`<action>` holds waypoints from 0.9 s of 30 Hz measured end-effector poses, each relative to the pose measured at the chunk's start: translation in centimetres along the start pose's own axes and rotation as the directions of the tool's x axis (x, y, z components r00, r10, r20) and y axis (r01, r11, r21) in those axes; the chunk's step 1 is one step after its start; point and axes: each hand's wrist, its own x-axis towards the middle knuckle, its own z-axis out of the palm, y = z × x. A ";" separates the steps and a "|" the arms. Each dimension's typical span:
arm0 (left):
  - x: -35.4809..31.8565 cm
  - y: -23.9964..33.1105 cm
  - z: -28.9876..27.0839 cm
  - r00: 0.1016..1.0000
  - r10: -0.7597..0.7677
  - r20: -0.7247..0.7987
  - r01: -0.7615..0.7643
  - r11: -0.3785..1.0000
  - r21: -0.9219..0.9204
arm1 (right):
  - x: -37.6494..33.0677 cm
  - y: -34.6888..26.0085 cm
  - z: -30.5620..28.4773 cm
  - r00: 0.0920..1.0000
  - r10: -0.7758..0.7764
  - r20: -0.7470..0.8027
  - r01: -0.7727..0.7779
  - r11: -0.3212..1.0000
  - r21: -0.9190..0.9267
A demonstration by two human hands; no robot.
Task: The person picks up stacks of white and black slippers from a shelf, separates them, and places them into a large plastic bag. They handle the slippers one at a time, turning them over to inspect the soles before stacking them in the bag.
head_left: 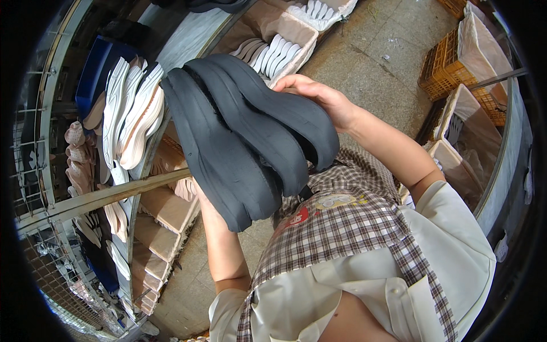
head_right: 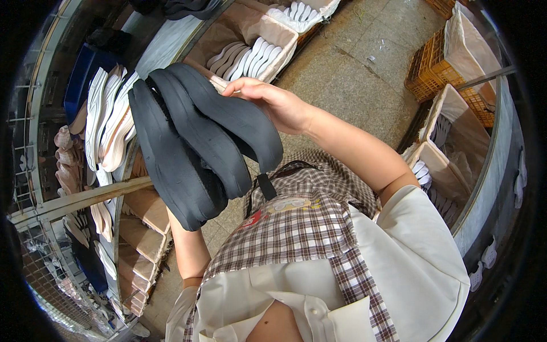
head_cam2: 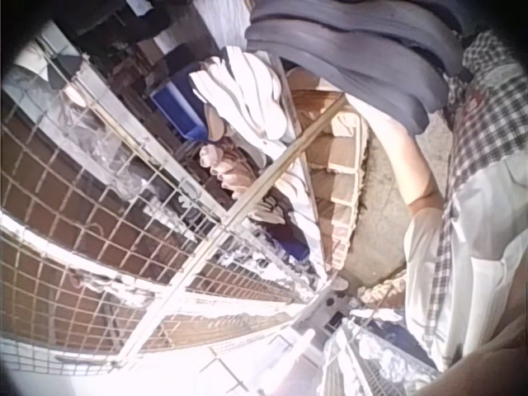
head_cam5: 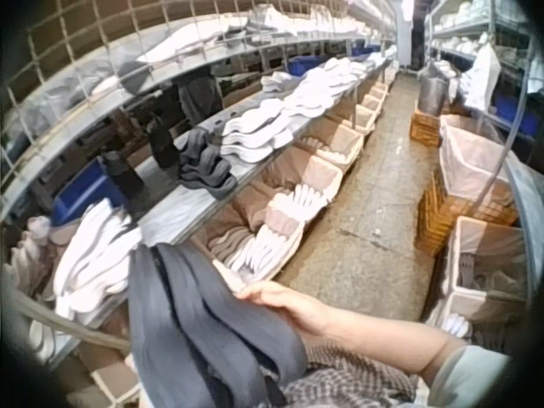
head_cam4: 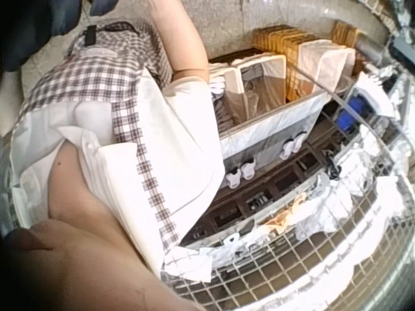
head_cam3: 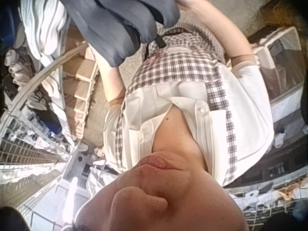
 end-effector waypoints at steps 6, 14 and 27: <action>-0.6 -0.4 0.5 0.998 0.069 -0.015 -0.069 0.997 -0.022 | 0.2 0.4 -0.2 0.998 0.068 -0.002 -0.068 0.998 0.016; -0.3 -0.4 1.2 0.993 0.116 -0.021 -0.116 0.993 -0.027 | 0.0 0.8 0.3 0.996 0.067 -0.060 -0.068 0.998 -0.016; 0.4 -0.7 1.9 0.993 0.115 -0.006 -0.115 0.992 -0.045 | 0.4 1.8 -0.1 0.998 0.061 0.028 -0.067 0.899 0.432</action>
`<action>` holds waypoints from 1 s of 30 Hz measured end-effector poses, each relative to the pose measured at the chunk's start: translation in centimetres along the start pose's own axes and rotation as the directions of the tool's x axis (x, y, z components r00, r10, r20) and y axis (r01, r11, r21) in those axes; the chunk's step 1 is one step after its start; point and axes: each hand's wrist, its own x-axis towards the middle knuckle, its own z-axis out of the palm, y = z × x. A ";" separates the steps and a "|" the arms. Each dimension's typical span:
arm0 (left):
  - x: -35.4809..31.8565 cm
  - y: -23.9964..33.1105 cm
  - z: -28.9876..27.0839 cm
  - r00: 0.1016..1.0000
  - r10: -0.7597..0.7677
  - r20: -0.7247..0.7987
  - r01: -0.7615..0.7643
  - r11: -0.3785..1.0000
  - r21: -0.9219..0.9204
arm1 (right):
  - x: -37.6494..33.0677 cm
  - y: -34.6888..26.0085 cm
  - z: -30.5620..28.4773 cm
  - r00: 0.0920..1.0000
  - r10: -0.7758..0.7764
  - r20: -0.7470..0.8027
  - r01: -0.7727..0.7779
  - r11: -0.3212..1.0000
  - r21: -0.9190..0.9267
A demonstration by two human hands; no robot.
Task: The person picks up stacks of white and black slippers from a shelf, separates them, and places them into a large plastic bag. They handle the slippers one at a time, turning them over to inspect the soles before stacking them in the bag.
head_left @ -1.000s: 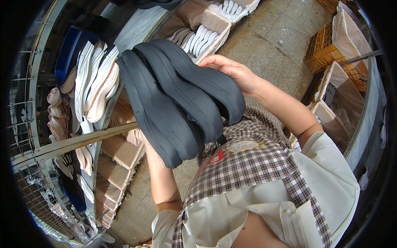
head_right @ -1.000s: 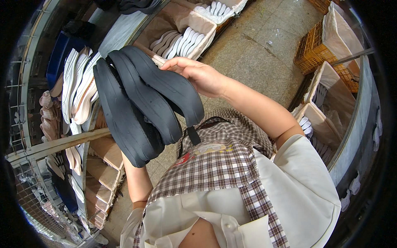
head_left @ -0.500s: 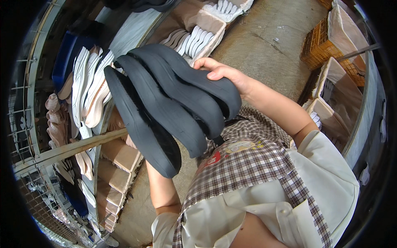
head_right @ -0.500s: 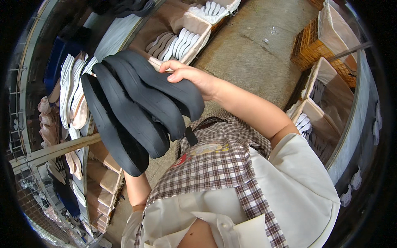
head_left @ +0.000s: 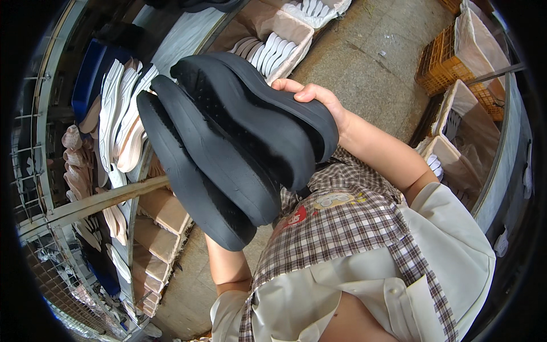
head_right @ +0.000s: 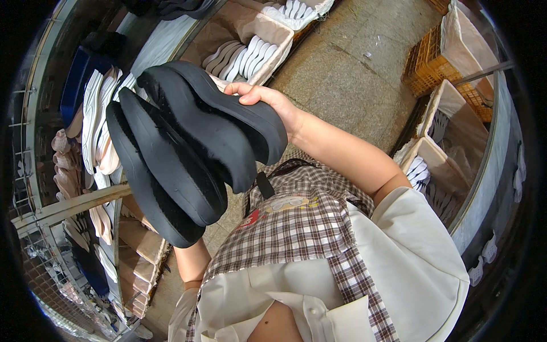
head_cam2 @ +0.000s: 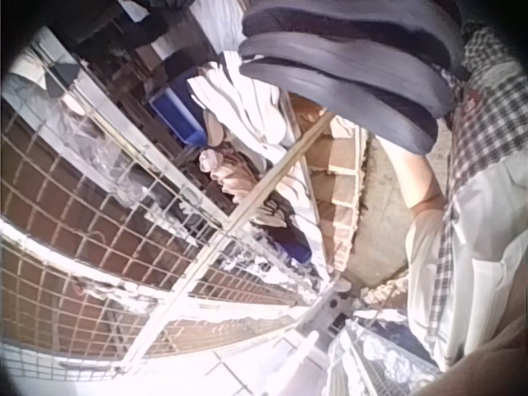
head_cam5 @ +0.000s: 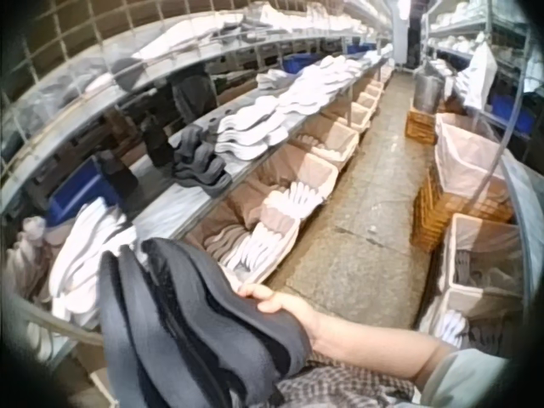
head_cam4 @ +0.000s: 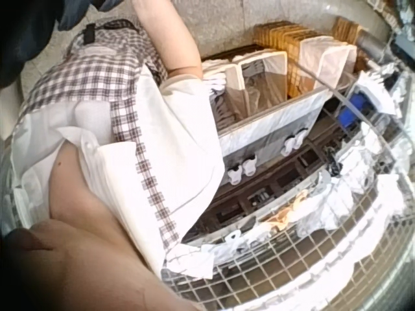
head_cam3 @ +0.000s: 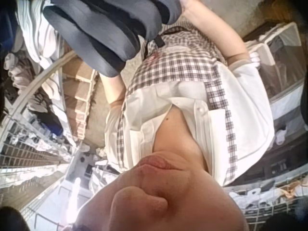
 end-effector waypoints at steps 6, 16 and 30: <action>0.1 0.1 0.2 1.000 0.019 0.000 -0.019 1.000 -0.004 | 0.0 0.3 0.3 1.000 -0.012 0.001 0.012 0.999 0.044; 0.0 -0.1 0.4 0.998 0.050 -0.026 -0.050 0.999 -0.008 | 0.1 0.4 0.3 1.000 -0.013 0.006 0.013 0.999 0.052; -0.8 0.2 0.6 0.993 0.118 0.006 -0.118 0.991 -0.065 | 0.1 -0.1 1.9 0.996 -0.064 -0.061 0.041 0.946 -0.322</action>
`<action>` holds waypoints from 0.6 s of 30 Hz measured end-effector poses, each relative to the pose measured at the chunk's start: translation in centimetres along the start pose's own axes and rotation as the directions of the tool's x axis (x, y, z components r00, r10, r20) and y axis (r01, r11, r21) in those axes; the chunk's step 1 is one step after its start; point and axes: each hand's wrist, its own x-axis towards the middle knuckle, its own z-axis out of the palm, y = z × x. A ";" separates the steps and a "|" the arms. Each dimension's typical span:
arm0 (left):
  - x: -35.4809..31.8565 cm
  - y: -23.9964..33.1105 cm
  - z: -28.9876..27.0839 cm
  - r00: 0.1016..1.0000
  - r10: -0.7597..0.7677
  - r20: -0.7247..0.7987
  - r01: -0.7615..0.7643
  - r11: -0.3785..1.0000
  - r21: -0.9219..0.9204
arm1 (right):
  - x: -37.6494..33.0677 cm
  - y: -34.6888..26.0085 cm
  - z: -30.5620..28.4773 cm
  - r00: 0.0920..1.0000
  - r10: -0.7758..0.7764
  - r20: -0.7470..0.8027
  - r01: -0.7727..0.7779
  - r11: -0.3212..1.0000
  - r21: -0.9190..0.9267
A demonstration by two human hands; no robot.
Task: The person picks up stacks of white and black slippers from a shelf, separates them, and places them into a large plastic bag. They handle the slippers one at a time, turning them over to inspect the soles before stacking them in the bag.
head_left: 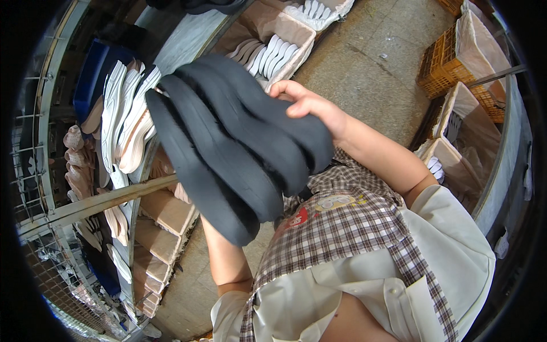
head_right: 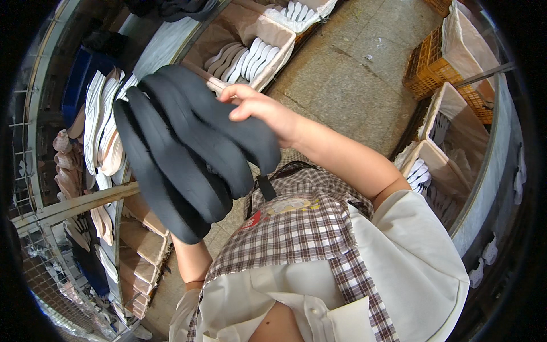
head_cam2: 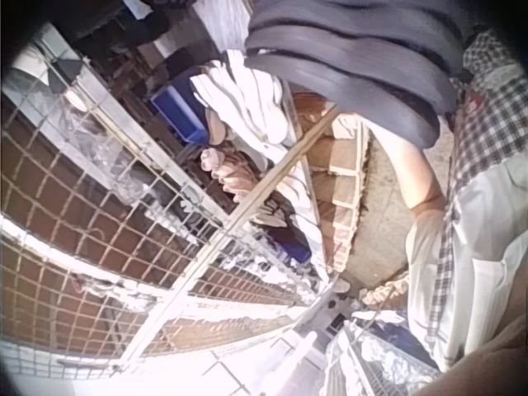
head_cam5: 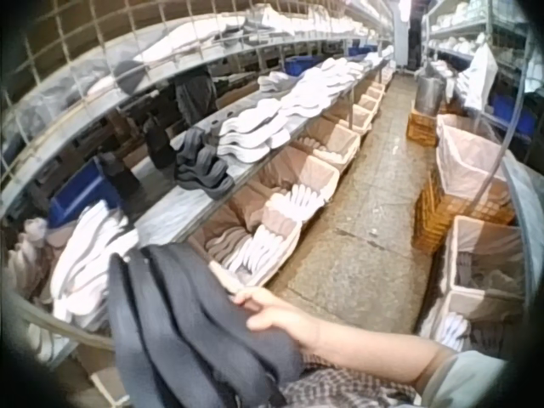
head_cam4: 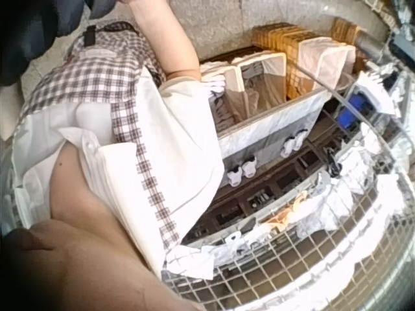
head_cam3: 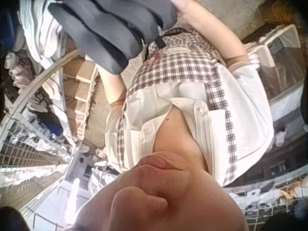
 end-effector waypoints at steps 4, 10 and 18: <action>-0.5 -0.4 0.4 0.994 0.072 0.080 -0.060 0.988 -0.139 | -0.3 -0.6 2.7 0.987 -0.135 0.083 0.159 0.856 -0.492; 1.0 -0.6 1.2 0.895 0.150 0.420 0.087 0.865 -0.494 | -0.1 -1.7 1.6 0.977 -0.043 0.208 -0.091 0.801 0.591; 1.1 -0.6 2.5 0.936 0.122 0.331 -0.001 0.940 -0.342 | -0.8 0.2 1.0 0.999 -0.029 -0.012 0.031 0.979 0.199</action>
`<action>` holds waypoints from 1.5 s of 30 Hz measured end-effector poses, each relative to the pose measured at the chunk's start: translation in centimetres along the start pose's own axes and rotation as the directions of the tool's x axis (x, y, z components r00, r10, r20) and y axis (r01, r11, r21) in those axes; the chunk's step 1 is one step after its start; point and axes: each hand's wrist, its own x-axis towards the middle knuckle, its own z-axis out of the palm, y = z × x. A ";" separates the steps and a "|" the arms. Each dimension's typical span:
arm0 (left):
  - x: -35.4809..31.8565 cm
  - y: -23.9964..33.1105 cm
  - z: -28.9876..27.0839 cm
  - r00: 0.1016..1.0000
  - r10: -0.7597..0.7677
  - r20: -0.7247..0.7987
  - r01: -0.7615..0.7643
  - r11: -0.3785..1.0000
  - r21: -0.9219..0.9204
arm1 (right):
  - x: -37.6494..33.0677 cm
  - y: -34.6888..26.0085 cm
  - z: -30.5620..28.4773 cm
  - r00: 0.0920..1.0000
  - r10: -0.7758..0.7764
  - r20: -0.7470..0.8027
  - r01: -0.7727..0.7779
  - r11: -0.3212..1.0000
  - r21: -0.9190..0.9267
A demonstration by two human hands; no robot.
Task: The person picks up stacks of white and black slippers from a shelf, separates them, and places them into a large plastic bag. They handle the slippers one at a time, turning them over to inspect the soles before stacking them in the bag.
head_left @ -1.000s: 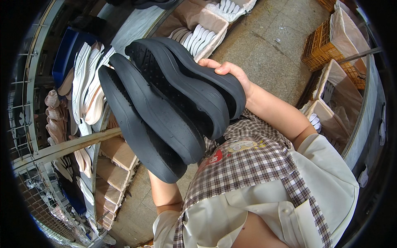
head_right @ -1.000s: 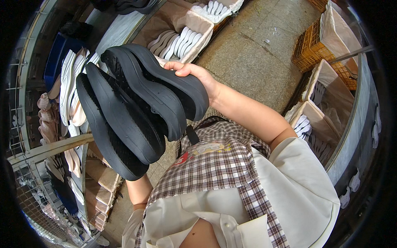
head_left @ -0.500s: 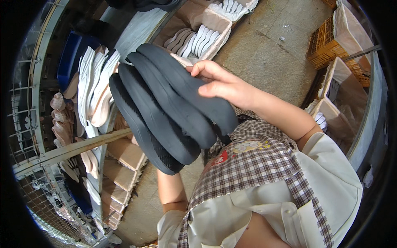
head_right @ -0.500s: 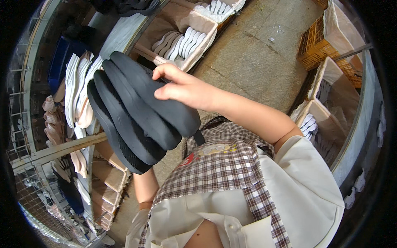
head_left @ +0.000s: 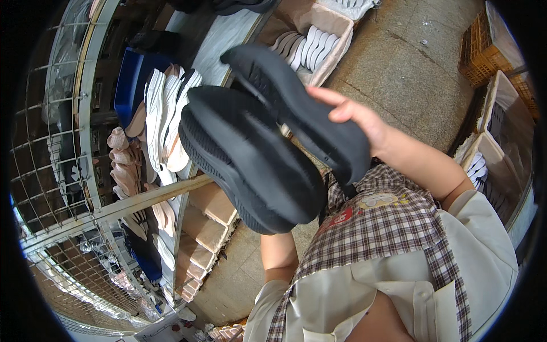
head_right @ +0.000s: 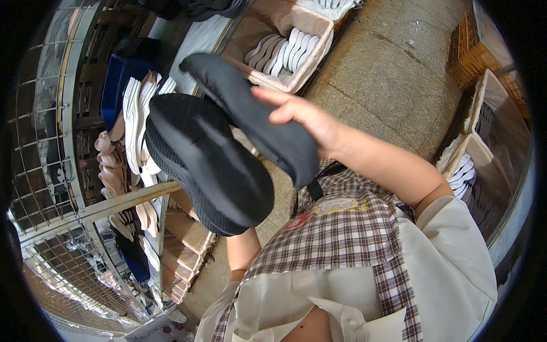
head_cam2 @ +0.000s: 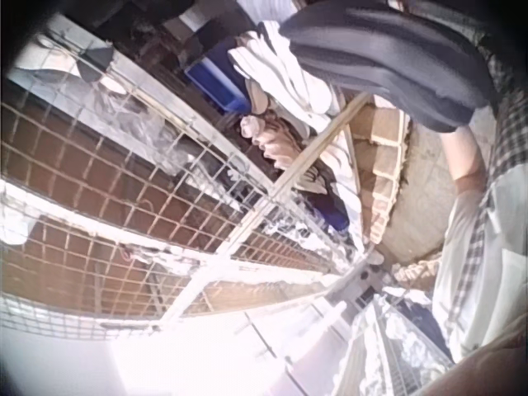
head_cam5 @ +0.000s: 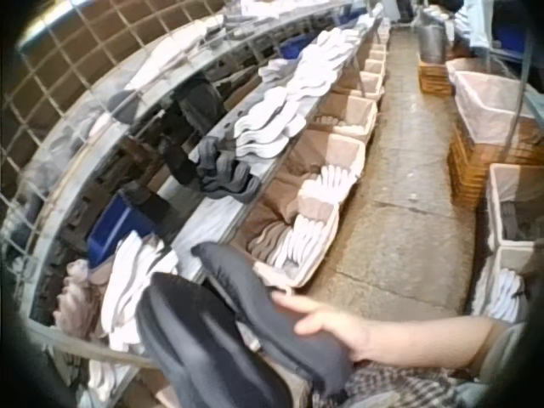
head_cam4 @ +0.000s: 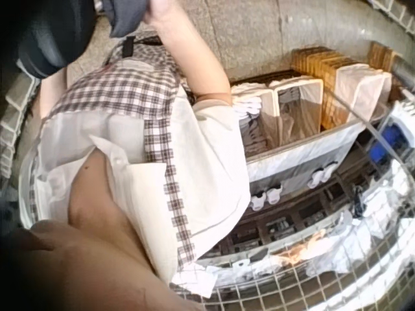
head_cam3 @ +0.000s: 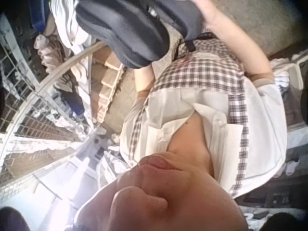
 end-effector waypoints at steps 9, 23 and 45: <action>1.7 -0.5 -0.5 0.977 -0.063 0.202 0.117 0.956 -0.270 | 1.0 1.8 -2.8 0.992 0.056 0.114 -0.101 0.893 0.438; 2.7 -1.3 3.5 0.971 -0.098 -0.219 0.121 0.988 0.095 | -0.4 1.5 -7.8 0.996 0.047 0.072 -0.075 0.882 0.466; 8.7 -5.0 7.0 0.944 -0.131 -0.303 0.264 0.850 0.457 | -0.7 -2.1 -11.1 0.999 0.003 0.044 -0.011 0.984 0.179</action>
